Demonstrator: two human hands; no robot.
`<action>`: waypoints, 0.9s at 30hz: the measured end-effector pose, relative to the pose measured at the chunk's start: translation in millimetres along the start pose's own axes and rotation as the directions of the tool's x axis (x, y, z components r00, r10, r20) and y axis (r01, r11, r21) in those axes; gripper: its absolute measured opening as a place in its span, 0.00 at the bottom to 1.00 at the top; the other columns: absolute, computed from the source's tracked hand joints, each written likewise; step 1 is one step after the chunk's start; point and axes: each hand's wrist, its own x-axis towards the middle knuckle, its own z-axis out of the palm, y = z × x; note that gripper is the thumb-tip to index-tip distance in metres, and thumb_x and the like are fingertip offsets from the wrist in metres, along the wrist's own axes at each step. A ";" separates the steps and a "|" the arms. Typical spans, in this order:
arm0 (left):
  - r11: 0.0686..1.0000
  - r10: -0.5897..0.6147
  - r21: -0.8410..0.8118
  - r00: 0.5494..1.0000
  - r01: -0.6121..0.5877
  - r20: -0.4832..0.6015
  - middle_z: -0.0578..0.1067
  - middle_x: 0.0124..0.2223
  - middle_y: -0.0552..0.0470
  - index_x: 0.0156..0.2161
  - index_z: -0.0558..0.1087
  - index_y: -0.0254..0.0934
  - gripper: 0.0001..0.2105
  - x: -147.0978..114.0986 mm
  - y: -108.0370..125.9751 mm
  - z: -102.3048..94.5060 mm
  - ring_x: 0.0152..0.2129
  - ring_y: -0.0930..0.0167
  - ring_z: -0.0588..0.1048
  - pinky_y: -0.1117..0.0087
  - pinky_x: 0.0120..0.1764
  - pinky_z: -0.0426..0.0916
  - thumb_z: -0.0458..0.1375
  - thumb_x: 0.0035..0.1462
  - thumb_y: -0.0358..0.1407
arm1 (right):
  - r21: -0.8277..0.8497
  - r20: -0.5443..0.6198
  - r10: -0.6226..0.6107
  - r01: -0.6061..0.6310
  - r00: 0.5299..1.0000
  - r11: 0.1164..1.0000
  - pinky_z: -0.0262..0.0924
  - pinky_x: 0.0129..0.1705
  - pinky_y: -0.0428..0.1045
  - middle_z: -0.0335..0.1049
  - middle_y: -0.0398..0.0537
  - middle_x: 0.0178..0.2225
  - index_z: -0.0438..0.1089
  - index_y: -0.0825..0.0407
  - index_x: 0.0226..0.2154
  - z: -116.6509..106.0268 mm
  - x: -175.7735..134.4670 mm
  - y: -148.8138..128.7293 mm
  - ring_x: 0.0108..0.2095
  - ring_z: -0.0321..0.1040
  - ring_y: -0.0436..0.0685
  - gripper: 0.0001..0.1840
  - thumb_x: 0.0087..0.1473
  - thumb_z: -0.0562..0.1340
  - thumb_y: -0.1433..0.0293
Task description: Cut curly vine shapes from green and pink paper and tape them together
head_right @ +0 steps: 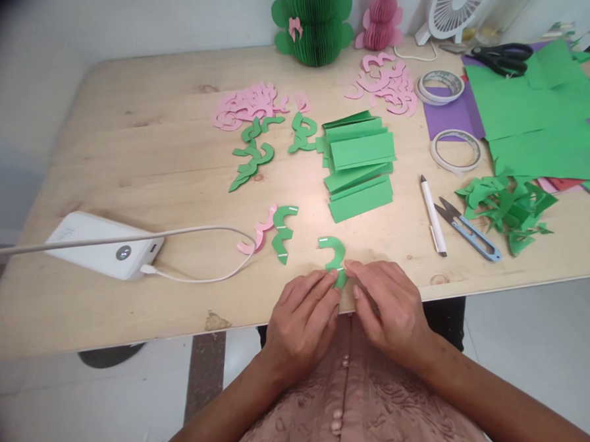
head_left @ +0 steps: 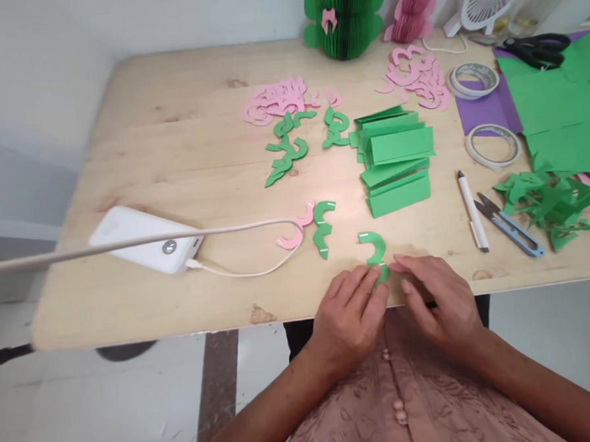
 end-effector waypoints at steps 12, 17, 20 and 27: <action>1.000 -0.007 0.000 1.000 0.007 0.020 0.76 0.50 0.39 0.44 0.71 0.28 0.09 -0.8 -0.3 -0.1 0.47 0.60 0.73 0.59 0.46 0.68 0.56 0.57 0.26 | 0.008 0.003 0.005 -0.005 1.000 1.000 0.65 0.44 0.58 0.75 0.56 0.42 0.59 0.52 0.57 2.5 2.2 -0.3 0.42 0.72 0.62 0.27 0.55 0.56 0.79; 1.000 -0.016 -0.005 0.999 0.016 0.028 0.77 0.49 0.40 0.44 0.71 0.29 0.09 0.2 0.1 -0.5 0.47 0.61 0.73 0.60 0.46 0.68 0.54 0.58 0.26 | 0.014 -0.001 -0.010 0.010 1.000 1.000 0.65 0.43 0.57 0.75 0.56 0.42 0.58 0.53 0.59 4.5 3.4 0.4 0.42 0.71 0.62 0.28 0.55 0.55 0.79; 1.000 -0.029 -0.001 0.999 0.029 0.038 0.77 0.48 0.39 0.44 0.71 0.30 0.09 1.0 0.5 -1.0 0.48 0.61 0.73 0.60 0.46 0.69 0.53 0.58 0.27 | 0.024 -0.003 -0.016 0.016 1.000 1.000 0.65 0.43 0.57 0.74 0.56 0.42 0.57 0.53 0.59 5.7 4.0 1.1 0.41 0.71 0.61 0.29 0.55 0.55 0.79; 1.000 -0.019 0.001 0.999 0.019 0.030 0.77 0.49 0.39 0.44 0.71 0.29 0.10 0.4 0.3 -0.4 0.48 0.61 0.73 0.59 0.47 0.68 0.55 0.57 0.26 | 0.046 0.006 0.003 -0.004 1.000 0.999 0.64 0.44 0.57 0.74 0.55 0.42 0.57 0.53 0.59 5.3 5.1 0.6 0.42 0.70 0.61 0.29 0.55 0.55 0.80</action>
